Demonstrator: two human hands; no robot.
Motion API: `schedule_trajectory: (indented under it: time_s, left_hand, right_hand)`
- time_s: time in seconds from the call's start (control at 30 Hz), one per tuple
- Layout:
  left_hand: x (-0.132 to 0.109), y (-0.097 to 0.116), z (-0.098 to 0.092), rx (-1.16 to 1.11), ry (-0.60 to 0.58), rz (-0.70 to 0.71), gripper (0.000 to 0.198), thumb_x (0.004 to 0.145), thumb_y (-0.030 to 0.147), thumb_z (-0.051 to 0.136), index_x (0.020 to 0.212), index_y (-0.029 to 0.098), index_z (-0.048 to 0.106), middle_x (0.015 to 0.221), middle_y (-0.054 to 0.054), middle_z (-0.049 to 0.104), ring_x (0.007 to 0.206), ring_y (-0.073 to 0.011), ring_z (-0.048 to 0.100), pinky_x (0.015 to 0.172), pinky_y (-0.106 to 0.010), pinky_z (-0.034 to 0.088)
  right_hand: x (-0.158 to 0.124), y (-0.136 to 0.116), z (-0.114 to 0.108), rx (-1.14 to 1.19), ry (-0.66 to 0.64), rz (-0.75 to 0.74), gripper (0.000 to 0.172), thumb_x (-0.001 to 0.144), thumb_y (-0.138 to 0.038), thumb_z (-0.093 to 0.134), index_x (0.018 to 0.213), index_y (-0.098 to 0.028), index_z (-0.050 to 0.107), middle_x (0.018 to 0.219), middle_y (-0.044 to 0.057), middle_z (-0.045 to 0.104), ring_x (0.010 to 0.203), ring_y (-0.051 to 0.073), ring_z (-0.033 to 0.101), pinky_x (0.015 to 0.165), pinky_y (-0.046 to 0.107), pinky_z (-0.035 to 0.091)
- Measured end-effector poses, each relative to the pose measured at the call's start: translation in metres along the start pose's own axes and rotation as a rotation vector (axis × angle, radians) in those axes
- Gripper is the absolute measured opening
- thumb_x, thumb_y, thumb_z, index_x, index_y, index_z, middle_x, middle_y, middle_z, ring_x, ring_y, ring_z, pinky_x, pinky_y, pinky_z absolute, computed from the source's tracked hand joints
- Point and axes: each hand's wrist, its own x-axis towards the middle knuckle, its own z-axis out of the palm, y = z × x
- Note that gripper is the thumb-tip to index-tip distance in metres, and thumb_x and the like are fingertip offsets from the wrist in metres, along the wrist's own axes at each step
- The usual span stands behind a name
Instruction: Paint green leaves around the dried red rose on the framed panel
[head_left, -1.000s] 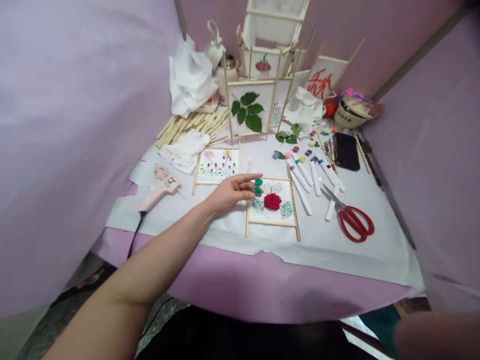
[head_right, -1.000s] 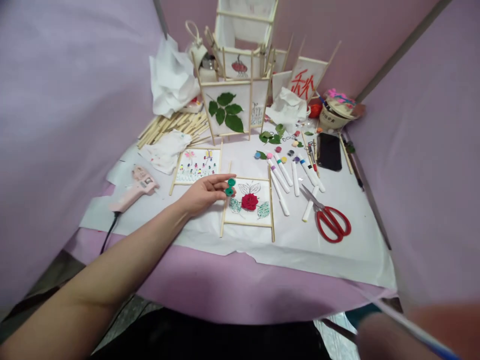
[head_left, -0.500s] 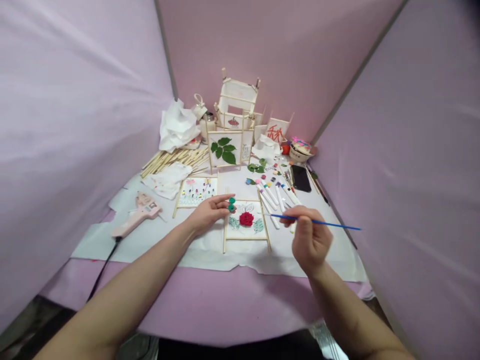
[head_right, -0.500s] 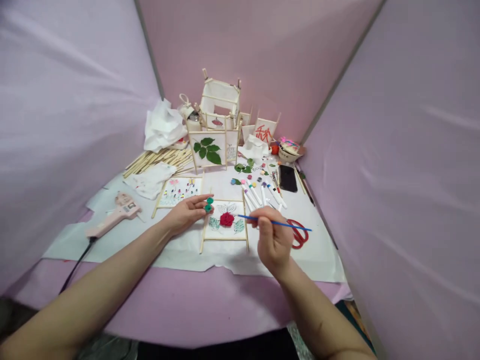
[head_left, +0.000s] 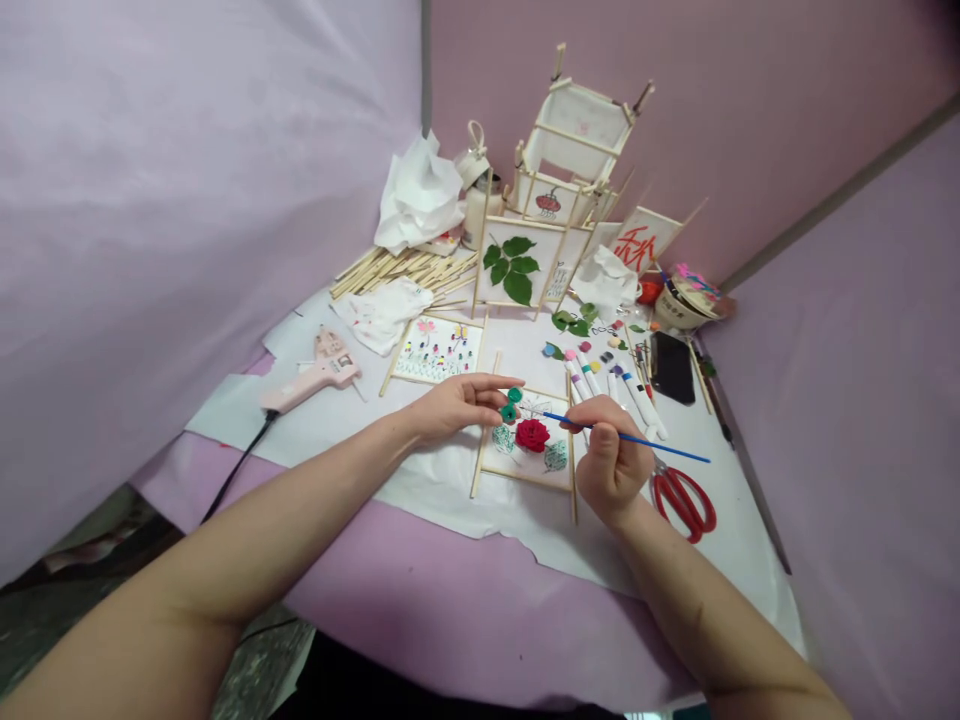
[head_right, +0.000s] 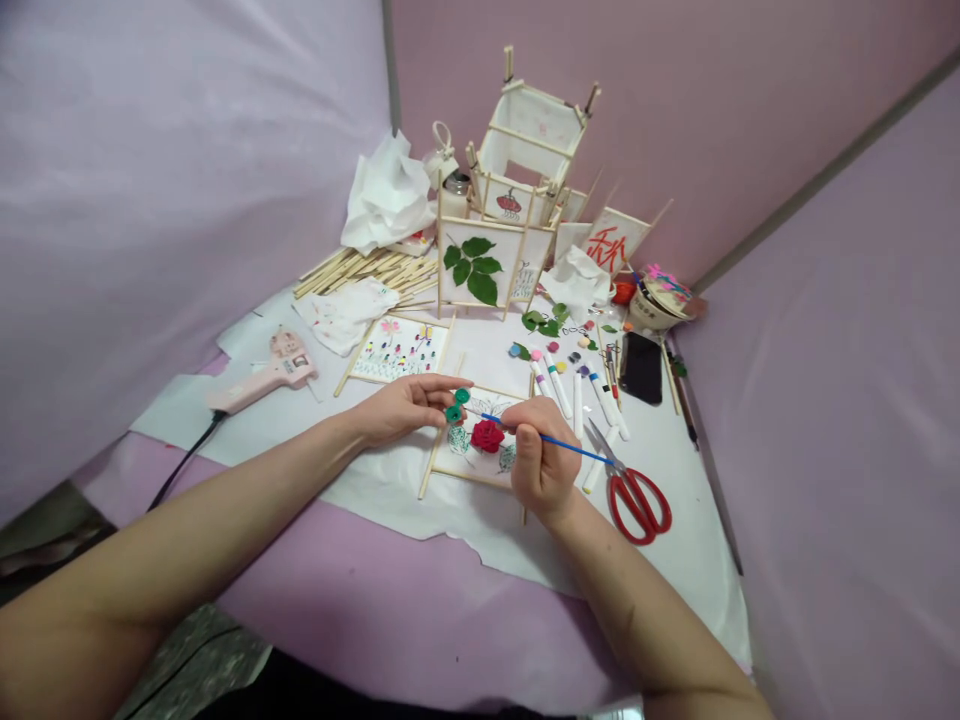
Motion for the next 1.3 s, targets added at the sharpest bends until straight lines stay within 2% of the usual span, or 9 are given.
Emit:
schedule_trajectory:
  time_s: [0.2, 0.43, 0.53, 0.63, 0.77, 0.83, 0.9, 1.07, 1.3]
  left_hand:
    - [0.002, -0.001, -0.001, 0.015, -0.024, -0.006, 0.058, 0.066, 0.007, 0.086, 0.122, 0.021, 0.079, 0.085, 0.0, 0.073, 0.088, -0.0175, 0.071, 0.084, -0.034, 0.051]
    - [0.003, -0.002, -0.002, 0.02, -0.042, -0.002, 0.058, 0.066, 0.008, 0.086, 0.121, 0.022, 0.079, 0.088, -0.001, 0.075, 0.087, -0.0146, 0.07, 0.082, -0.03, 0.051]
    - [0.003, -0.002, -0.003, 0.023, -0.039, 0.003, 0.058, 0.065, 0.008, 0.087, 0.121, 0.023, 0.079, 0.088, 0.0, 0.074, 0.084, -0.0128, 0.069, 0.079, -0.029, 0.05]
    - [0.003, -0.003, -0.003, 0.008, -0.027, 0.017, 0.058, 0.066, 0.008, 0.087, 0.122, 0.022, 0.079, 0.089, -0.001, 0.075, 0.084, -0.0134, 0.07, 0.08, -0.03, 0.051]
    - [0.005, -0.004, -0.004, -0.09, 0.001, 0.024, 0.058, 0.065, 0.008, 0.088, 0.12, 0.021, 0.079, 0.09, -0.001, 0.076, 0.091, -0.0165, 0.073, 0.089, -0.035, 0.053]
    - [0.005, -0.003, -0.004, -0.133, 0.012, 0.004, 0.057, 0.065, 0.009, 0.089, 0.12, 0.022, 0.079, 0.091, -0.001, 0.076, 0.092, -0.0166, 0.074, 0.092, -0.036, 0.053]
    - [0.005, -0.003, -0.004, -0.15, 0.012, -0.004, 0.057, 0.065, 0.009, 0.09, 0.119, 0.022, 0.079, 0.09, -0.001, 0.077, 0.09, -0.0158, 0.074, 0.091, -0.035, 0.053]
    - [0.005, -0.003, -0.003, -0.146, -0.001, 0.021, 0.055, 0.065, 0.009, 0.09, 0.118, 0.023, 0.08, 0.088, 0.0, 0.076, 0.091, -0.0158, 0.074, 0.09, -0.032, 0.053]
    - [0.007, -0.002, -0.005, -0.12, -0.024, 0.011, 0.052, 0.07, 0.01, 0.088, 0.118, 0.029, 0.081, 0.088, 0.001, 0.076, 0.092, -0.0142, 0.074, 0.086, -0.027, 0.053]
  right_hand:
    - [-0.001, 0.002, 0.001, -0.054, -0.068, -0.037, 0.024, 0.104, -0.022, 0.047, 0.103, -0.021, 0.07, 0.085, 0.006, 0.072, 0.077, 0.02, 0.067, 0.071, 0.038, 0.052]
    - [-0.002, 0.006, 0.002, -0.116, -0.128, -0.027, 0.023, 0.104, -0.021, 0.047, 0.102, -0.022, 0.069, 0.084, 0.005, 0.073, 0.076, 0.02, 0.067, 0.07, 0.038, 0.051]
    - [-0.001, 0.004, 0.002, -0.095, -0.082, -0.033, 0.023, 0.104, -0.023, 0.047, 0.103, -0.022, 0.07, 0.084, 0.005, 0.073, 0.075, 0.019, 0.067, 0.069, 0.038, 0.052]
    - [0.003, -0.001, 0.0, -0.044, 0.024, -0.031, 0.024, 0.105, -0.026, 0.048, 0.102, -0.021, 0.072, 0.081, 0.005, 0.071, 0.071, 0.019, 0.066, 0.064, 0.037, 0.051]
    - [0.001, 0.001, -0.005, 0.063, 0.107, 0.066, 0.027, 0.106, -0.03, 0.048, 0.094, -0.022, 0.071, 0.072, 0.002, 0.066, 0.061, 0.017, 0.063, 0.054, 0.034, 0.048]
    - [-0.005, 0.005, -0.008, 0.082, 0.054, 0.174, 0.028, 0.106, -0.03, 0.047, 0.09, -0.021, 0.069, 0.071, 0.001, 0.065, 0.058, 0.015, 0.062, 0.051, 0.031, 0.046]
    - [-0.014, 0.01, -0.01, 0.056, -0.06, 0.261, 0.028, 0.106, -0.028, 0.047, 0.089, -0.021, 0.068, 0.073, 0.001, 0.066, 0.058, 0.014, 0.061, 0.052, 0.03, 0.046]
    - [-0.027, 0.019, -0.008, 0.023, -0.304, 0.234, 0.024, 0.105, -0.024, 0.048, 0.091, -0.022, 0.067, 0.075, 0.001, 0.068, 0.068, 0.016, 0.064, 0.063, 0.032, 0.051]
    - [-0.031, 0.021, -0.003, 0.073, -0.348, 0.203, 0.02, 0.103, -0.021, 0.048, 0.097, -0.022, 0.067, 0.079, 0.003, 0.07, 0.071, 0.018, 0.065, 0.064, 0.035, 0.052]
